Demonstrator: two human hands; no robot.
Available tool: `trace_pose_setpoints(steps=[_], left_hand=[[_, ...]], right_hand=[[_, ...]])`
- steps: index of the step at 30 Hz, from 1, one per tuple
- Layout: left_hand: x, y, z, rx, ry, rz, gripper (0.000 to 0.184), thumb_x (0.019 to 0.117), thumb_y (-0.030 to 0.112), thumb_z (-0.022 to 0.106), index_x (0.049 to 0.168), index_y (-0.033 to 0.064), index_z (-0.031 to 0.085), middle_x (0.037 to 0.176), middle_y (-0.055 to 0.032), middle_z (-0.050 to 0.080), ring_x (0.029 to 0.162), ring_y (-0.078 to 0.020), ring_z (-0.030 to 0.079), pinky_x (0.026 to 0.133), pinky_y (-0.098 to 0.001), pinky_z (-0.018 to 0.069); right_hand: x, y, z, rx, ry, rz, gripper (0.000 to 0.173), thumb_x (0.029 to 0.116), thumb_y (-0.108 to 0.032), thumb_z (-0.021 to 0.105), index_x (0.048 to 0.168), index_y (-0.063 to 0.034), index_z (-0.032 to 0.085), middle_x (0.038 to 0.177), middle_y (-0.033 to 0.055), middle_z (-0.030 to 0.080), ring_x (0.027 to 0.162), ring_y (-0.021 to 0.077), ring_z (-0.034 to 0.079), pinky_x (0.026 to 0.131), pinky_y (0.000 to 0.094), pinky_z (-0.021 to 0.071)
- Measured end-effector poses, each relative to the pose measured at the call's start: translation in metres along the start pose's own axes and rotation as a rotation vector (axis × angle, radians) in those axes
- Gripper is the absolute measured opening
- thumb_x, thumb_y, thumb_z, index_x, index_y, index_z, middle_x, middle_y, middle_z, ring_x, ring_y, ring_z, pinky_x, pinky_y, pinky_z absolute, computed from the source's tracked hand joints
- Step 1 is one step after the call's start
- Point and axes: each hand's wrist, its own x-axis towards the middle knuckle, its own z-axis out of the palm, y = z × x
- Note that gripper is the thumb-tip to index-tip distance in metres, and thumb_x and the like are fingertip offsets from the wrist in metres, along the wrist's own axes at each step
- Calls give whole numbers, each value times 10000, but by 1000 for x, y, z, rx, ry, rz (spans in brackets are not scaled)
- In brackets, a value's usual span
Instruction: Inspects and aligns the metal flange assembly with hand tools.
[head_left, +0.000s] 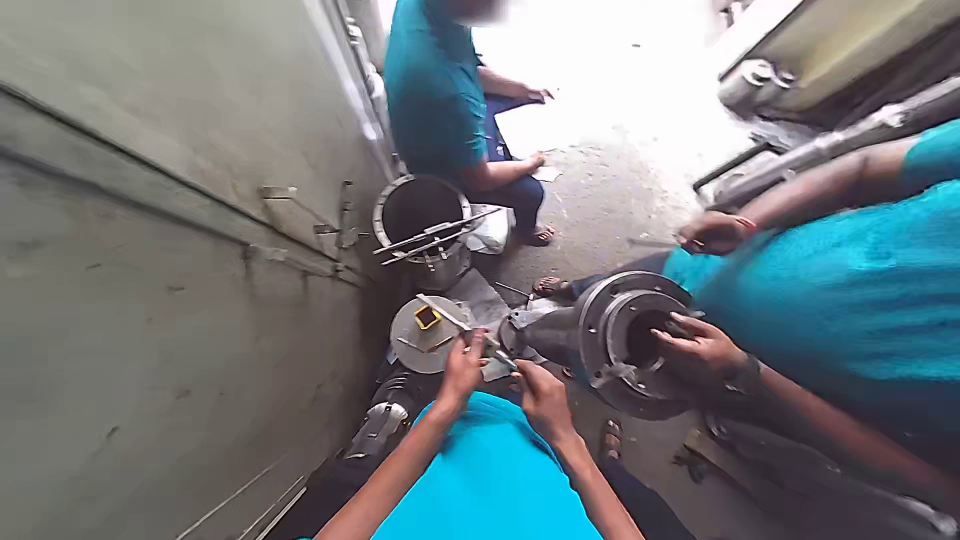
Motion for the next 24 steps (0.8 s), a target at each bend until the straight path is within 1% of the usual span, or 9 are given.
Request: trace_pose_setpoints(steps=[2, 5, 7, 11, 13, 15, 17, 19, 24], left_hand=[[-3, 0, -1, -253, -31, -100, 413, 1134, 282, 342, 1362, -4, 534, 1141, -149, 676, 924, -218, 703, 802, -382, 611], [-2, 0, -7, -531, 59, -119, 402, 1139, 245, 289, 1243, -10, 582, 1002, -132, 718, 869, -240, 728, 764, -390, 622], [1, -1, -13, -598, 82, -72, 392, 1140, 237, 267, 1218, 2, 571, 941, -125, 718, 807, -249, 730, 761, -423, 631], [23, 4, -35, -513, 149, 58, 297, 1141, 237, 287, 1215, 50, 504, 806, -69, 651, 571, -141, 597, 532, -279, 534], [43, 5, -62, -230, 208, 116, 229, 1123, 184, 355, 1243, 35, 483, 775, -41, 611, 530, -103, 559, 485, -237, 505], [65, -1, -88, 245, 322, 82, 262, 1068, 180, 512, 1255, -1, 533, 833, -82, 635, 594, -151, 593, 558, -315, 531], [81, -5, -105, 606, 391, 7, 341, 1016, 223, 603, 1266, -9, 604, 1014, -201, 696, 883, -319, 688, 829, -526, 552], [94, -12, -115, 789, 394, -30, 344, 1009, 232, 601, 1250, -12, 629, 1104, -251, 693, 1056, -395, 673, 959, -596, 499], [128, -43, -112, 998, 240, -105, 397, 991, 239, 590, 1335, 41, 594, 1161, -243, 692, 1127, -414, 663, 967, -604, 507]], right_hand=[[1, 2, 4, -58, 5, -58, 263, 1011, -163, 558, 1136, -30, 747, 1028, 112, 767, 925, 271, 747, 826, 455, 609], [5, 3, 14, -46, -65, -138, 249, 1023, -178, 553, 1137, -51, 735, 1037, 97, 762, 927, 252, 740, 827, 421, 603], [8, 1, 16, 15, -210, -112, 304, 1051, -248, 528, 1219, -75, 711, 1119, 102, 748, 1014, 249, 730, 891, 436, 590], [7, 5, 17, 144, -395, -3, 362, 1057, -346, 528, 1328, -140, 651, 1197, 85, 703, 1035, 223, 698, 906, 452, 572], [2, 14, 18, 171, -384, 54, 378, 1057, -338, 524, 1356, -137, 638, 1229, 67, 704, 1058, 199, 697, 939, 440, 567], [-7, 29, 13, 167, -352, 114, 368, 1057, -317, 517, 1347, -128, 642, 1193, 59, 716, 1041, 180, 699, 936, 418, 566], [-14, 41, 7, 158, -339, 183, 358, 1053, -291, 520, 1344, -126, 648, 1200, 59, 717, 1065, 176, 695, 966, 412, 556], [-20, 50, 5, 152, -322, 233, 352, 1042, -270, 525, 1333, -122, 657, 1160, 68, 721, 1006, 183, 700, 925, 410, 564], [-34, 61, 2, 133, -314, 310, 342, 1039, -268, 524, 1316, -128, 669, 1151, 67, 729, 983, 188, 707, 915, 418, 567]])
